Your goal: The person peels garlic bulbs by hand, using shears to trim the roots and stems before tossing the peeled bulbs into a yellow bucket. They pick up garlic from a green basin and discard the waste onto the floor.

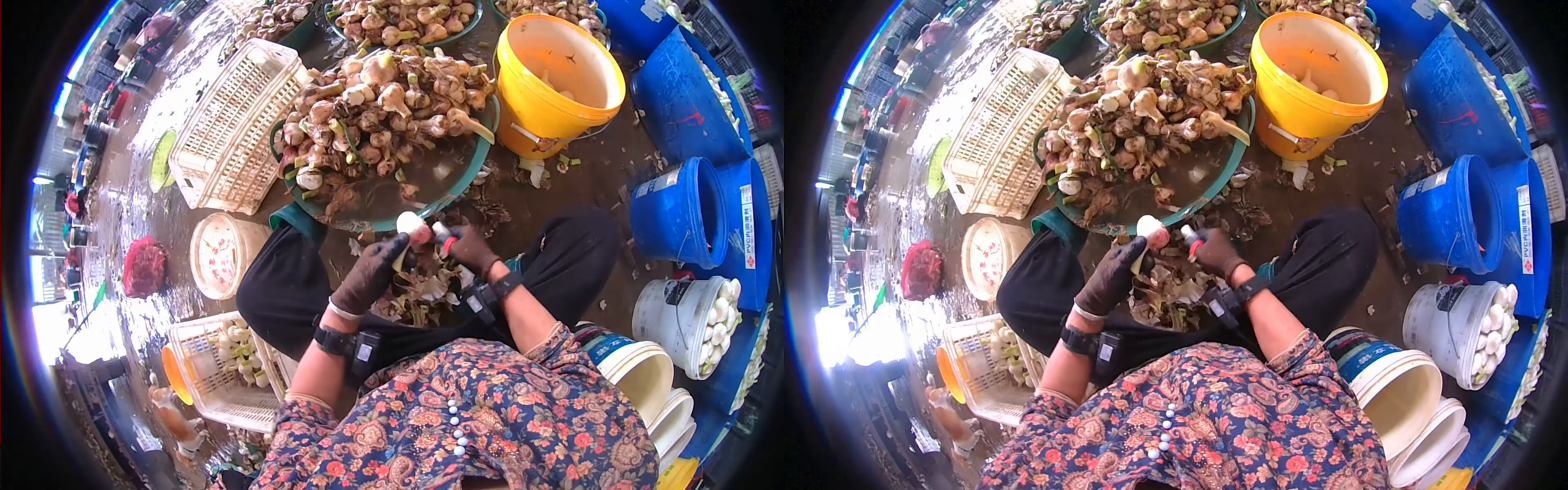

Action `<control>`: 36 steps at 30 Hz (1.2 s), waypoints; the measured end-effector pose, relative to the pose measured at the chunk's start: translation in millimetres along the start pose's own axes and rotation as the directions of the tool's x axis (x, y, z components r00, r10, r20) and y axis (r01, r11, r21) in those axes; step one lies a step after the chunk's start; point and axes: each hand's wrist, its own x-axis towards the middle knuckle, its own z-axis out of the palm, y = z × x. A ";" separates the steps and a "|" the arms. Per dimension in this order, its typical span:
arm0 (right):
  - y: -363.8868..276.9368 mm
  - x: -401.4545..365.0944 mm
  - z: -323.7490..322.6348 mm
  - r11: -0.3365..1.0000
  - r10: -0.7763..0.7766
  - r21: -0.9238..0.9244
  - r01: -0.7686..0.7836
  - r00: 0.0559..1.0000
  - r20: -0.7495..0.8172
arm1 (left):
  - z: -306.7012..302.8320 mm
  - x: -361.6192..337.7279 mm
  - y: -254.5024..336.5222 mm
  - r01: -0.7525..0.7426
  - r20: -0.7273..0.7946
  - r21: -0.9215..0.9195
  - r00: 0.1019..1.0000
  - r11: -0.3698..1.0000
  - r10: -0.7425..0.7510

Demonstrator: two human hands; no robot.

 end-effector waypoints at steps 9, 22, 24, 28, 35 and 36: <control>-7.0 -1.7 10.3 0.955 -0.004 -0.293 0.051 0.987 0.159 | -134.1 93.5 19.7 -0.260 -0.415 -0.572 0.910 0.778 -0.001; 27.3 26.2 11.7 0.964 -0.138 0.192 0.185 0.962 -0.234 | 1.5 141.9 -97.8 0.393 -0.152 0.177 0.917 0.903 -0.369; -10.8 17.0 6.5 0.966 -0.053 0.227 0.120 0.958 -0.282 | 3.2 124.6 -103.2 0.254 -0.153 0.266 0.963 0.930 -0.220; -28.6 6.5 17.6 0.941 -0.131 0.273 0.201 0.958 -0.254 | 11.2 83.9 -35.2 0.179 -0.042 0.281 0.984 0.943 -0.175; -34.9 -7.5 4.3 0.947 -0.245 0.183 0.266 0.961 -0.129 | 4.4 64.4 -30.9 0.101 0.040 0.382 0.991 0.919 -0.125; -37.2 -11.2 -5.8 0.943 -0.132 0.310 0.123 0.991 0.007 | -1.9 62.4 -36.0 0.159 0.136 0.165 0.974 0.973 -0.182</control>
